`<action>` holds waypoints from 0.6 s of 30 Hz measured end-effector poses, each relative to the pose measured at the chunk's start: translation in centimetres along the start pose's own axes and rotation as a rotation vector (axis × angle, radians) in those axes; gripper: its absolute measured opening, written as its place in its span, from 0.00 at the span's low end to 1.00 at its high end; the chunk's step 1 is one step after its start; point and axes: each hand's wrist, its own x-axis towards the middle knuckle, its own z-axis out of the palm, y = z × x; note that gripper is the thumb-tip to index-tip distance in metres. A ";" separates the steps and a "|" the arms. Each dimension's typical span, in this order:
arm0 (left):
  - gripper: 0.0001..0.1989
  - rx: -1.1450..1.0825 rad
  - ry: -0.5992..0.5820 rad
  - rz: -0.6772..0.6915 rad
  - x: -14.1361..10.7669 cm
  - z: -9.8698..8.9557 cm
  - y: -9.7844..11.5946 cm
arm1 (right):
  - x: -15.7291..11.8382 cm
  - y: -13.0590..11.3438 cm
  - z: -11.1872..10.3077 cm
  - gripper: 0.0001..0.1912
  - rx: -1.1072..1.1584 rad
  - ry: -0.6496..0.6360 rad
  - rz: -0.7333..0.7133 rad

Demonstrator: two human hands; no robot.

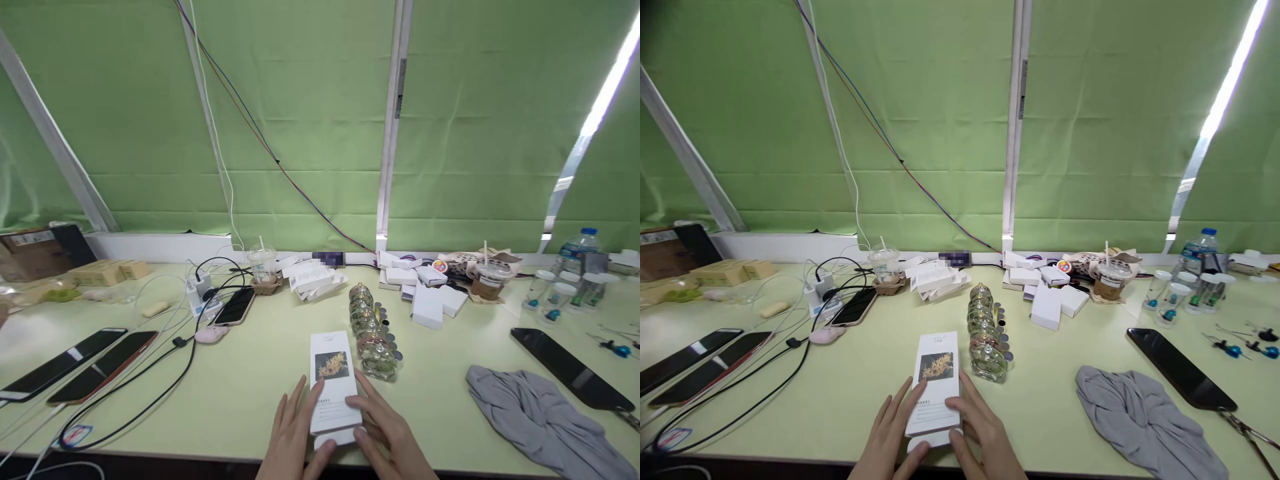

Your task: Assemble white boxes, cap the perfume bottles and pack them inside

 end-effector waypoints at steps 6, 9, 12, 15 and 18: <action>0.29 0.443 0.017 0.076 -0.8 1.6 -1.5 | -0.6 2.4 0.2 0.20 -0.392 0.050 -0.095; 0.28 0.512 0.030 0.065 -0.9 1.7 -1.5 | -0.5 2.4 0.3 0.20 -0.393 0.019 -0.074; 0.31 0.471 0.013 0.095 -0.7 1.3 -1.6 | -0.2 1.9 0.1 0.18 -0.341 0.035 -0.039; 0.36 0.461 -0.038 0.149 -0.4 0.7 -1.8 | -0.1 1.7 0.2 0.19 -0.306 0.099 0.007; 0.38 0.483 -0.076 0.179 -0.3 0.6 -1.9 | 0.0 2.0 0.4 0.20 -0.302 0.111 0.018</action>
